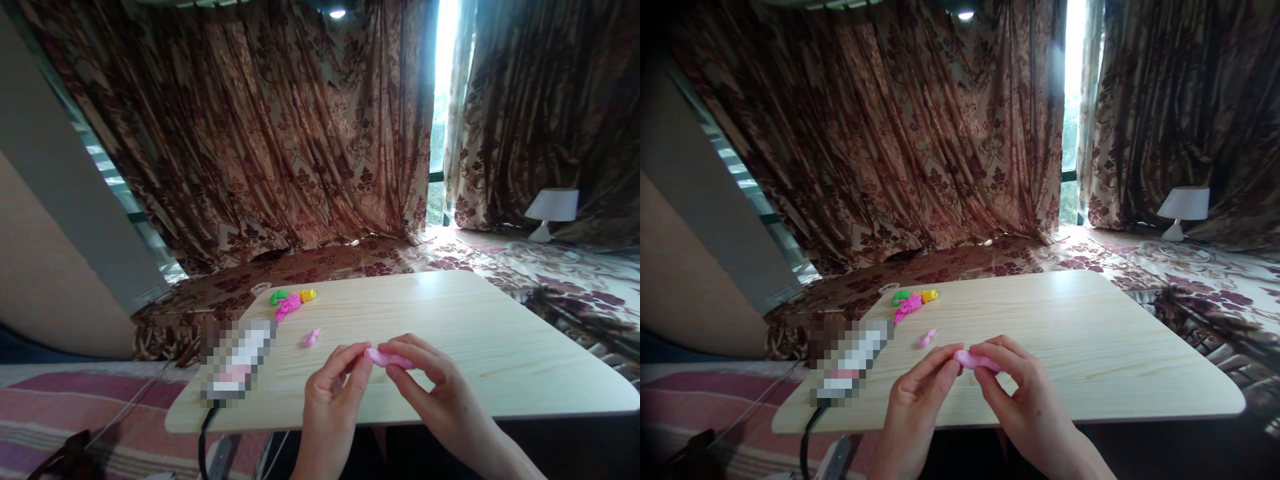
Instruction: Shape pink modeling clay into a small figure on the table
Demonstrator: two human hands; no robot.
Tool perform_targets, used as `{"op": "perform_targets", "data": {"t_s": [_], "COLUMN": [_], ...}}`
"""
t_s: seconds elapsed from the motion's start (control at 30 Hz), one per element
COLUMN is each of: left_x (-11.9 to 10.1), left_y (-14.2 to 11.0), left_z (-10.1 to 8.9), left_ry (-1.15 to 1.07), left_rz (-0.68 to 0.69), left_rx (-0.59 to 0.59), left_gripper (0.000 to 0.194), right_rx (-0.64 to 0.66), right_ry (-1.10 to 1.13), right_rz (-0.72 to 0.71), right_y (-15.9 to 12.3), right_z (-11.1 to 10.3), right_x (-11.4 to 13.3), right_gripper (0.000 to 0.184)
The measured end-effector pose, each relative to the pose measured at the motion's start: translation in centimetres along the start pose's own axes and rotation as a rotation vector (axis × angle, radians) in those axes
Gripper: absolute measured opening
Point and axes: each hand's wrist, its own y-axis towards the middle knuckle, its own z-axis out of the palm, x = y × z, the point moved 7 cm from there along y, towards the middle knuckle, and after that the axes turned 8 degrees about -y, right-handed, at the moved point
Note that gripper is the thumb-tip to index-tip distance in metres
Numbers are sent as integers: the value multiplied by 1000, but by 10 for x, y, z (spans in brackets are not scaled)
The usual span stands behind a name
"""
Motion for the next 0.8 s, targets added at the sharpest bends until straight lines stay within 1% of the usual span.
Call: {"op": "perform_targets", "data": {"t_s": [0.07,0.2,0.27,0.33,0.4,0.47,0.53,0.6,0.7,0.73,0.8], "left_x": [-4,-6,-3,-1,-2,-4,-4,-1,6,7,5], "left_y": [0,-3,-4,-5,-6,-5,-4,-4,-6,-7,-9], "left_z": [1,-2,-3,-3,0,3,1,-2,0,0,0], "left_ry": [17,5,-19,-66,-78,-26,42,55,44,54,94], "left_rz": [17,63,63,44,43,63,64,27,-40,-43,-21], "left_rx": [31,-30,-46,-26,30,87,82,59,113,128,127], "left_gripper": [21,10,9,16,24,23,14,14,25,26,23], "right_rx": [5,43,58,60,75,68,34,11,77,102,136], "right_ry": [8,39,53,58,54,38,21,5,-16,-18,-15], "right_rz": [-6,1,14,27,40,55,82,94,85,81,75], "right_y": [0,-1,-2,-3,-4,-7,-9,-9,-7,-6,-3], "right_z": [-1,1,2,2,3,3,1,-2,-2,-2,-1], "right_x": [2,4,5,4,1,-3,-9,-12,-10,-8,-4], "right_gripper": [26,24,22,21,20,23,31,34,19,16,15]}}
